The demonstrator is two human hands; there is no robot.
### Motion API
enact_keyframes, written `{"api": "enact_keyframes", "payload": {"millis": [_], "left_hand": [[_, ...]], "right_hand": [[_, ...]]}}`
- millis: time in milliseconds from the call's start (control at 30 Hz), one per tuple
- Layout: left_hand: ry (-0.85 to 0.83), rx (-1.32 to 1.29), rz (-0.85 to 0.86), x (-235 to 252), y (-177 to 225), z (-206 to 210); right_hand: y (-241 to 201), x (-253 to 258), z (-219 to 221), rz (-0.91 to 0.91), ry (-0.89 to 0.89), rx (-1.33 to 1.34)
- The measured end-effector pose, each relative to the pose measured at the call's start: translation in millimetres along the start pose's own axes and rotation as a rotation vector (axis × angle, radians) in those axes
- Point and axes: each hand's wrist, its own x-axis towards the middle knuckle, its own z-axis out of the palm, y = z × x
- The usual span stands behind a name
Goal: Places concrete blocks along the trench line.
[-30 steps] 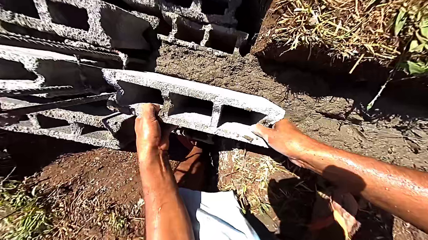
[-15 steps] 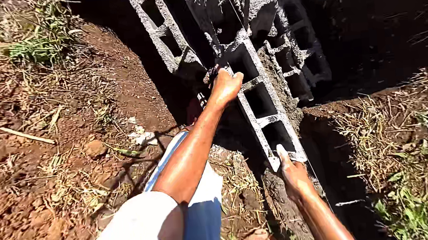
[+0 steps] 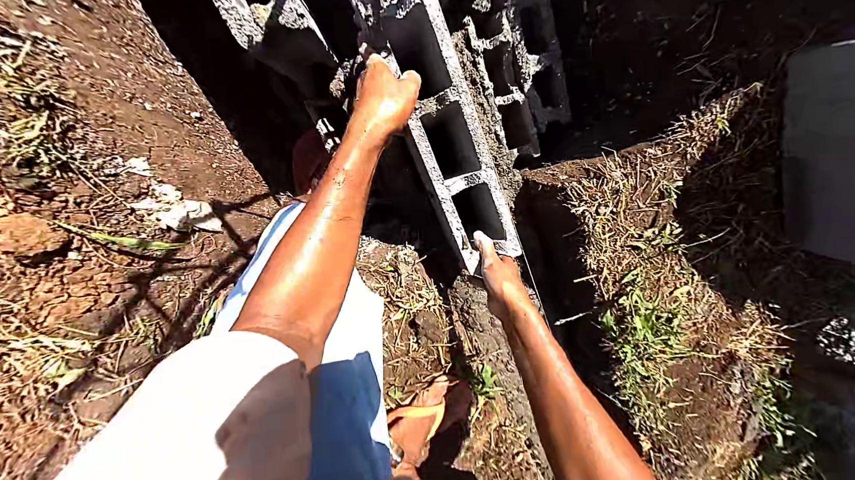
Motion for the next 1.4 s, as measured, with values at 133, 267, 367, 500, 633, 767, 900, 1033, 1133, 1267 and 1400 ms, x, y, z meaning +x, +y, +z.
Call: {"api": "enact_keyframes", "payload": {"millis": [133, 267, 367, 500, 633, 767, 900, 1033, 1133, 1267, 1400], "left_hand": [[0.005, 0.016, -0.009, 1, 1, 0], [0.011, 0.015, -0.018, 0, 2, 1], [0.017, 0.002, -0.021, -1, 3, 2], [0.025, -0.019, -0.027, 3, 1, 3], [0.031, -0.029, -0.020, 2, 0, 5], [0.041, -0.003, -0.012, 1, 3, 4], [0.026, 0.018, -0.016, 1, 4, 2], [0.021, 0.033, -0.026, -2, 5, 3], [0.025, 0.040, -0.023, 0, 3, 2], [0.014, 0.023, -0.014, 3, 1, 2], [-0.002, -0.005, -0.021, 11, -7, 5]], "right_hand": [[-2, 0, -1, 0.035, 0.004, -0.047], [-1, 1, -2, 0.038, -0.007, -0.063], [-2, 3, -3, 0.029, -0.015, -0.062], [-2, 4, -3, 0.021, -0.023, -0.038], [0, 5, -3, 0.033, -0.024, -0.049], [-5, 4, -4, 0.070, -0.031, -0.054], [-6, 3, -4, 0.070, -0.035, -0.061], [-6, 0, -3, 0.083, -0.023, -0.044], [-5, 1, -1, 0.091, -0.025, -0.050], [-9, 0, 0, 0.075, -0.023, -0.033], [-8, 1, 2, 0.066, -0.017, 0.006]]}}
